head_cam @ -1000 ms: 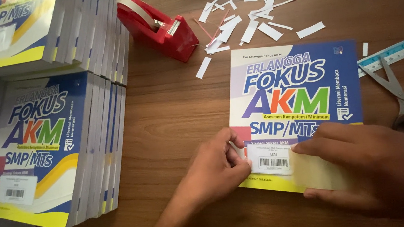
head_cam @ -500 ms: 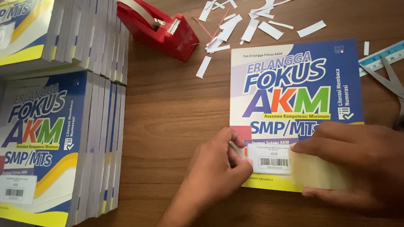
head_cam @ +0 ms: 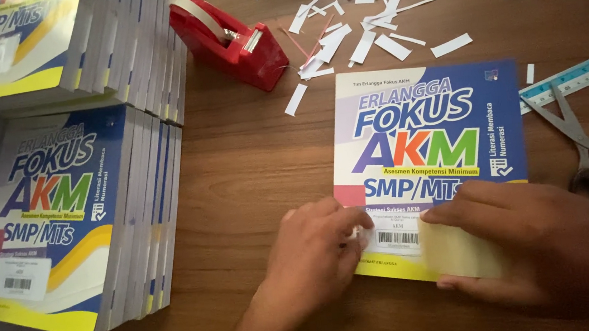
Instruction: Applying labels and tape to the covers of textbooks.
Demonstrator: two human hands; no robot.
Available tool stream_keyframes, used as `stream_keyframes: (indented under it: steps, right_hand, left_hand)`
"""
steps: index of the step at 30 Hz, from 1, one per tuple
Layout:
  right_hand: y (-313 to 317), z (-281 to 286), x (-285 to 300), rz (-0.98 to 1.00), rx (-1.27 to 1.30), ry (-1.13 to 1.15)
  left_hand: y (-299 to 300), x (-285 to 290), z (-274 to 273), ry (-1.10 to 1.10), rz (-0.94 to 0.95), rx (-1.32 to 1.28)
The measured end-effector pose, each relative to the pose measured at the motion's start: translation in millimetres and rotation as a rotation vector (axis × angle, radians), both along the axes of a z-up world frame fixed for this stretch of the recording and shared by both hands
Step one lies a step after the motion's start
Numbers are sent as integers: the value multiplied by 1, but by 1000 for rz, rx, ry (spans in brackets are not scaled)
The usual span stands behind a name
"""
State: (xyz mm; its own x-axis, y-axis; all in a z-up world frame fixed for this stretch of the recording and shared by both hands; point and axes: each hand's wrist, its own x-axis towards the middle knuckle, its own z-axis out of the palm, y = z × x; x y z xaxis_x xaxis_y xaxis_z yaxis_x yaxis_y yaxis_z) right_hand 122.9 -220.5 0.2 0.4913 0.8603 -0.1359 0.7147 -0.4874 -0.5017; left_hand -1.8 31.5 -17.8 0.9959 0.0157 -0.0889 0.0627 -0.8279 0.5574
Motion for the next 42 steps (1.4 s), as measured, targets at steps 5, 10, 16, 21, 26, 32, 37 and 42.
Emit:
stream_keyframes:
  steps: [5, 10, 16, 21, 26, 32, 37, 42]
  right_hand:
    - [2, 1, 2, -14, -60, 47]
    - [1, 8, -1, -2, -54, 63]
    - [-14, -1, -1, -89, -52, 104]
    - [-32, -30, -7, -252, 110, 320]
    - [-46, -57, -3, -258, 292, 386]
    - [-51, -59, 8, -66, 363, 134]
    - [-59, -34, 7, -171, 248, 87]
    - [-64, -29, 4, -184, 216, 34]
  left_hand:
    - [1, -3, -8, -144, -91, 106]
    - [-23, -10, -4, -355, -140, 107]
    - [-44, -36, -20, -249, -137, -1]
    - [-49, -48, -49, -180, -124, 38]
    - [-52, -48, -51, -250, -150, 248]
    - [-55, -47, -48, -189, -140, 245]
    - [-55, -47, -49, -205, -133, 281]
    - [-55, -47, -61, -157, -152, 436]
